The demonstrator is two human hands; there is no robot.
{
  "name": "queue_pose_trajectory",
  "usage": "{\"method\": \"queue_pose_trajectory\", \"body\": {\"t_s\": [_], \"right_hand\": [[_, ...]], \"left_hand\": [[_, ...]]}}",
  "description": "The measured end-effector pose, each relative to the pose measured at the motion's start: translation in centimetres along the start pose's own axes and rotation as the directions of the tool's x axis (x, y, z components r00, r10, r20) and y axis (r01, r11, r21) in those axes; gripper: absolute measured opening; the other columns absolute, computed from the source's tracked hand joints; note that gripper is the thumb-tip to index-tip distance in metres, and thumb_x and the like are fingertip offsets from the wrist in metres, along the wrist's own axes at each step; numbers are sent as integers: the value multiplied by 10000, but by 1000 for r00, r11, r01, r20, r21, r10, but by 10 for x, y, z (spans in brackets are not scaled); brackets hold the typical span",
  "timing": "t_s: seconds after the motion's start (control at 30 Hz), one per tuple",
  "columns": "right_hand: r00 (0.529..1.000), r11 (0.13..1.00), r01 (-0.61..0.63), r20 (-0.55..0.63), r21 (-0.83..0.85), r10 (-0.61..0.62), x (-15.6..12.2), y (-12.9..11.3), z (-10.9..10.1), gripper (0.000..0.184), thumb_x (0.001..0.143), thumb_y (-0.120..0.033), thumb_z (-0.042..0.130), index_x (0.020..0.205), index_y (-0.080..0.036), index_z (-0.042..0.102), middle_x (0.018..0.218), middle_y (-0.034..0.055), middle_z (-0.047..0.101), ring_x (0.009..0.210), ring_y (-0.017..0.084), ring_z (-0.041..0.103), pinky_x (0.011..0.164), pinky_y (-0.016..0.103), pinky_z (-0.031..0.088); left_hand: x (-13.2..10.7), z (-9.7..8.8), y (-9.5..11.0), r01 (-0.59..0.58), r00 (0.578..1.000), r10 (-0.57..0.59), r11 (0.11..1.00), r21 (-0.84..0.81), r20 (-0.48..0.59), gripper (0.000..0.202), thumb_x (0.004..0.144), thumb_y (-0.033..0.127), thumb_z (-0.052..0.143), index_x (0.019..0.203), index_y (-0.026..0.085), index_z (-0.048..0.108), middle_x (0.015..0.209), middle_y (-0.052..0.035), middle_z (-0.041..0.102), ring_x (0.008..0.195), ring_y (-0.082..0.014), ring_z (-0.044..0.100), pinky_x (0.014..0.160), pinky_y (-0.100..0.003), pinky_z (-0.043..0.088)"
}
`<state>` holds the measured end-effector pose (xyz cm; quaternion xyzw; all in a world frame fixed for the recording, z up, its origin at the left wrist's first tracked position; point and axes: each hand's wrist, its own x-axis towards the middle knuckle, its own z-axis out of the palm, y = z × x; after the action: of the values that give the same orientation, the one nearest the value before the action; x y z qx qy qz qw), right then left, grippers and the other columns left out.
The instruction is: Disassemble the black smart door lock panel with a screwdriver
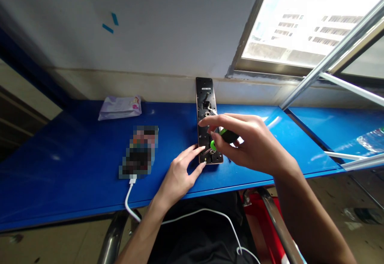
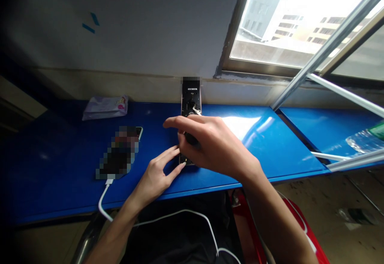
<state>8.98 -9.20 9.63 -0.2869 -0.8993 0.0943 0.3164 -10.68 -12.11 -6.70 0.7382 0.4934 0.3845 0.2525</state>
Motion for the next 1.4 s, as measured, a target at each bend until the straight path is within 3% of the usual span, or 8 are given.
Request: {"method": "queue_pose_trajectory", "body": {"t_s": [0.1,0.33,0.6,0.77,0.87,1.0,1.27,1.4], "right_hand": [[1000,1000,13,-6,-2,-13,-1,-2,1,493,818,-61,664,1302,-151,669,1129,69,763,912,163,722,792,260,545],[1000,999,-9,9,-54,10,-1,0,-1,148,989,-310,687,973,-172,738,823,5,755,657,93,634,619,224,458],[1000,1000,8,-1,-20,-8,-3,-2,-2,414,851,-128,667,1262,-178,660,1145,68,771,941,173,734,791,264,557],[999,998,-33,-4,-56,33,-3,0,0,161,983,-340,695,1017,-185,718,823,2,757,651,96,644,607,219,465],[1000,1000,-14,4,-15,14,-3,0,0,125,981,-206,642,1079,-188,719,880,10,764,681,92,656,639,212,485],[1000,999,14,-7,30,-14,-3,-3,-1,428,809,-59,617,1214,-188,668,1081,59,767,908,159,721,789,259,556],[1000,999,-12,-10,-44,12,-3,0,0,75,977,-222,656,1021,-193,709,846,5,750,641,88,613,611,211,465],[1000,1000,1,-12,-6,-1,-5,-2,-1,402,829,-64,643,1217,-168,669,1060,54,762,857,142,705,753,237,536]], "left_hand": [[0,0,0,-2,1000,2,1000,-6,0,437,995,362,637,1419,257,642,1486,-73,651,1396,-266,606,1215,-453,472],[1,-1,0,4,1000,-4,1000,17,-1,429,989,380,639,1400,256,659,1483,-77,655,1406,-275,598,1212,-471,474],[1,-1,2,-2,1000,2,1000,6,-9,425,983,362,647,1397,265,663,1477,-70,661,1380,-282,622,1191,-460,499],[1,-2,2,13,1000,-13,1000,5,4,430,987,373,640,1399,257,660,1483,-73,655,1400,-276,604,1208,-465,478],[1,-1,2,16,1000,-16,1000,6,7,438,991,381,635,1411,257,653,1488,-69,651,1401,-265,604,1215,-460,471],[0,-1,2,8,1000,-8,1000,3,-10,433,984,375,643,1404,269,659,1484,-65,655,1393,-274,611,1204,-460,485],[0,-1,0,3,1000,-3,1000,12,-3,435,989,370,641,1411,265,652,1486,-67,653,1395,-271,608,1208,-461,482],[0,-1,0,7,1000,-7,1000,15,3,440,995,374,638,1422,271,646,1494,-61,647,1402,-264,601,1220,-453,468]]}}
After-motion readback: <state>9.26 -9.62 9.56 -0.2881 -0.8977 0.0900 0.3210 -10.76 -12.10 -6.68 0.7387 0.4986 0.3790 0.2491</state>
